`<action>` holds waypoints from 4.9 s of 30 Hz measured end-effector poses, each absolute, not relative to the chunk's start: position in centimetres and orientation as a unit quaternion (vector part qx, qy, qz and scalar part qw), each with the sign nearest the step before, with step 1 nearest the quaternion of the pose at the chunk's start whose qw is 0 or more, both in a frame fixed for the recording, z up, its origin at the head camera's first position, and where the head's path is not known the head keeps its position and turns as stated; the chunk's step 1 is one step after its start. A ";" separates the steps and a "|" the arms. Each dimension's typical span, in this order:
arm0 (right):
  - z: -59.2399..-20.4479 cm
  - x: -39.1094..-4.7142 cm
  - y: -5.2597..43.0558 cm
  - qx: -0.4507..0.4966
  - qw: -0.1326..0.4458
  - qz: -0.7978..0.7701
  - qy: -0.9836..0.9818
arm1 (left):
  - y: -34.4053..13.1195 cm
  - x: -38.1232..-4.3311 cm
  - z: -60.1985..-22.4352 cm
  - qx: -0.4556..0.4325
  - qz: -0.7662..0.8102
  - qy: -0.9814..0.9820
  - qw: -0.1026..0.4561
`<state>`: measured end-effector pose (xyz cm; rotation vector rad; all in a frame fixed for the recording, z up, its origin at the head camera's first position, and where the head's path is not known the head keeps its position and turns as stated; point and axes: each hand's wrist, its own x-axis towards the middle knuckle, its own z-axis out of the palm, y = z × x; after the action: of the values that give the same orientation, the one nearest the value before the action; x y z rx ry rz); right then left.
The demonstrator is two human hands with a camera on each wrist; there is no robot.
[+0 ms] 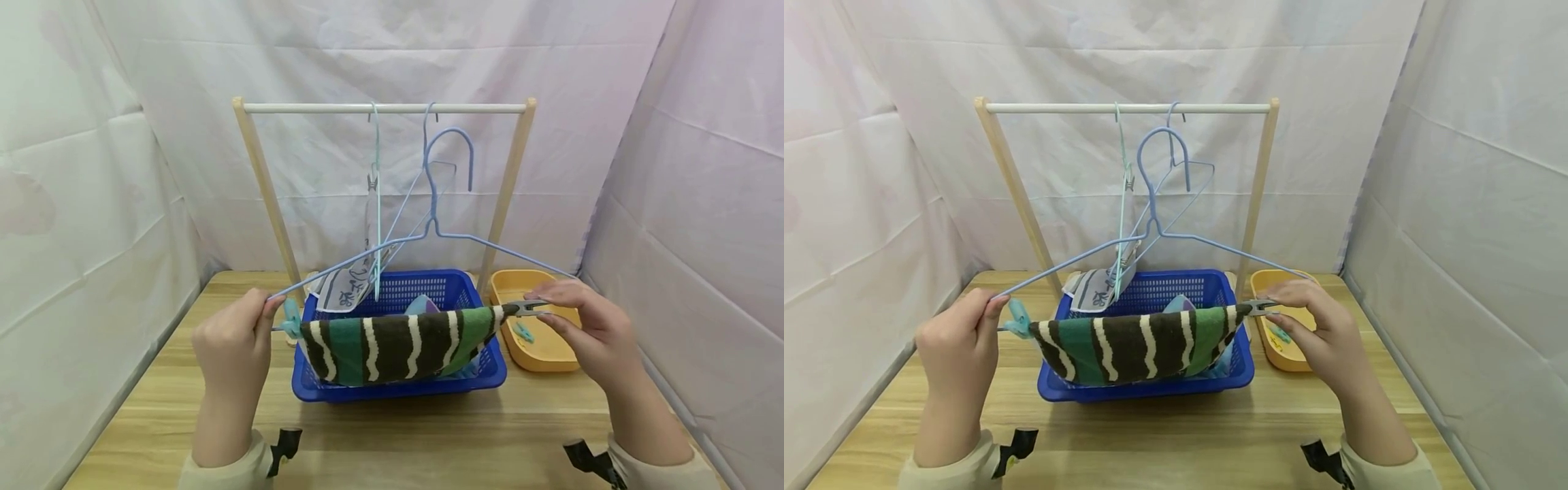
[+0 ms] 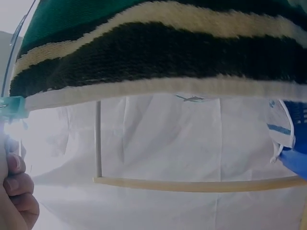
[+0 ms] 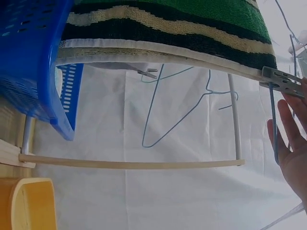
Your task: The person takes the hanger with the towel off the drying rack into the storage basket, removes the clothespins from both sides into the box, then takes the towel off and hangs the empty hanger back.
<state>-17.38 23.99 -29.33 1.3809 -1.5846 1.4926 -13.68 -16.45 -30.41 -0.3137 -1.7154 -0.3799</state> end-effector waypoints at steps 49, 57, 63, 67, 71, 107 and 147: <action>-36.5 -20.8 31.1 0.162 0.179 0.339 -0.909 | -14.2 -12.1 -31.9 -0.073 -0.349 -0.743 0.566; -39.5 -22.4 31.9 0.167 0.178 0.303 -0.921 | -14.0 -12.1 -32.0 -0.077 -0.366 -0.747 0.550; -40.3 -22.8 32.2 0.147 0.148 0.301 -0.931 | -13.8 -12.3 -32.0 -0.082 -0.370 -0.749 0.544; -40.6 -23.0 32.5 0.134 0.128 0.302 -0.935 | -13.8 -12.3 -31.8 -0.090 -0.369 -0.751 0.541; -40.9 -23.2 32.9 0.113 0.120 0.304 -0.938 | -13.9 -12.2 -31.7 -0.085 -0.372 -0.753 0.535; -44.1 -26.8 34.1 0.059 -0.014 0.160 -0.985 | -13.5 -11.2 -31.0 -0.036 -0.482 -0.772 0.413; -34.6 -19.9 25.0 0.222 0.270 0.199 -0.916 | -13.2 -12.8 -28.7 -0.087 -0.462 -0.759 0.450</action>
<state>-19.90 25.04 -34.56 0.5970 -2.4669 0.5372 -12.80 -13.20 -28.66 -0.2150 -1.8777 -1.1426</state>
